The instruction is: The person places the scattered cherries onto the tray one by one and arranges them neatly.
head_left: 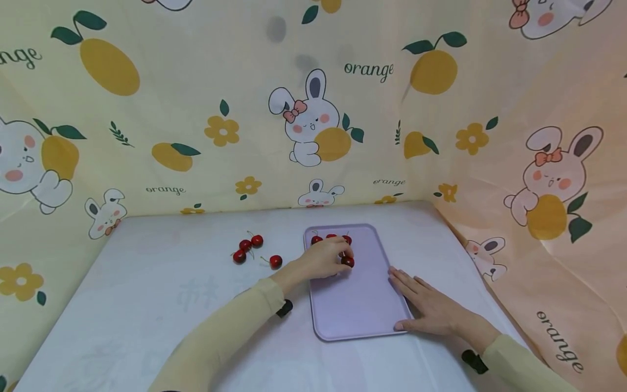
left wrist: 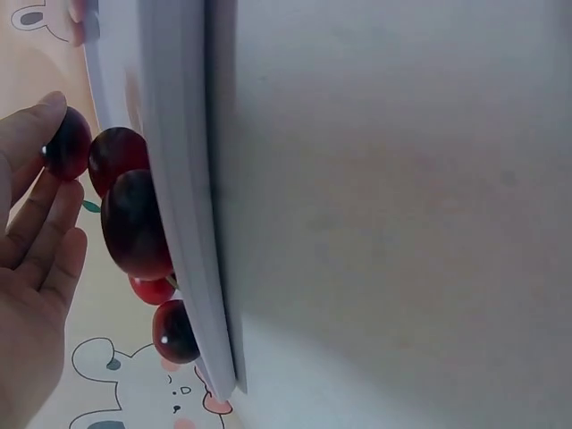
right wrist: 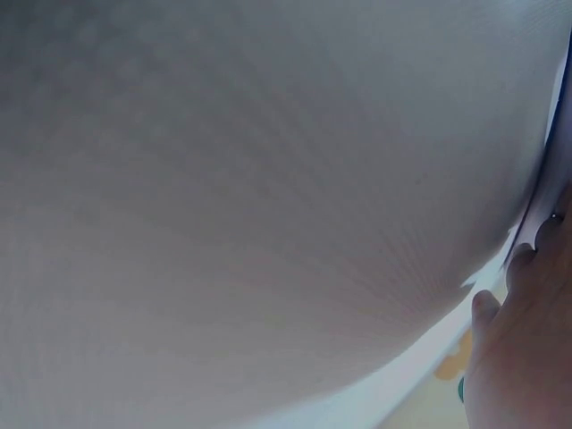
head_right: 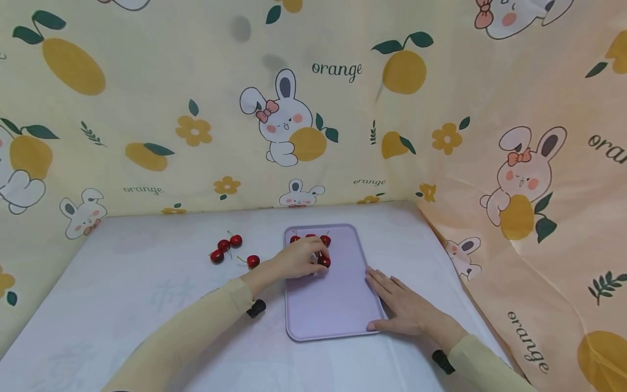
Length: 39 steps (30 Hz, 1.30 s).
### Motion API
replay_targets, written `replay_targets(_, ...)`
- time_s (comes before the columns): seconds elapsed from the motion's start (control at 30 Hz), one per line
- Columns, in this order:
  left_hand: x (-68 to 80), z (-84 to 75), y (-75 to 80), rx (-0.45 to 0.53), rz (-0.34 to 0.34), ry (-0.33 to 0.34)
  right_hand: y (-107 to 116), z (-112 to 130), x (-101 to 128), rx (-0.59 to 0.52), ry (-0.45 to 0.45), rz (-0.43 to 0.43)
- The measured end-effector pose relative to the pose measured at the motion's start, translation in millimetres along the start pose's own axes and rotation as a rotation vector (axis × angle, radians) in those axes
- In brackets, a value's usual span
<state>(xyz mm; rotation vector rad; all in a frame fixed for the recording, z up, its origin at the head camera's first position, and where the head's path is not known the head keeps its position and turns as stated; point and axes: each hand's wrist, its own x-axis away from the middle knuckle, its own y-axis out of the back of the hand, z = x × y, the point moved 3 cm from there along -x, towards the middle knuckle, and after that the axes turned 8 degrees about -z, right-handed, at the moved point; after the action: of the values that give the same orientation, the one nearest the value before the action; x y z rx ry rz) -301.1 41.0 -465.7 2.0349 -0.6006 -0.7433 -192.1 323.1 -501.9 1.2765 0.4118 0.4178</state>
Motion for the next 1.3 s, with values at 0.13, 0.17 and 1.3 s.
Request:
replay_targets(0.13, -2.4, -0.3, -2.6, -0.01, 0.005, -0.017, 0.0, -0.1, -0.1, 0.007, -0.001, -0.001)
replay_targets(0.17, -2.8, -0.5, -3.3, -0.017, 0.007, -0.021, -0.1, -0.1, -0.1, 0.009, -0.002, 0.001)
replay_targets(1.3, -0.7, 4.8, -12.3, -0.034, 0.044, -0.003, 0.1, 1.2, -0.1, 0.016, -0.02, 0.007)
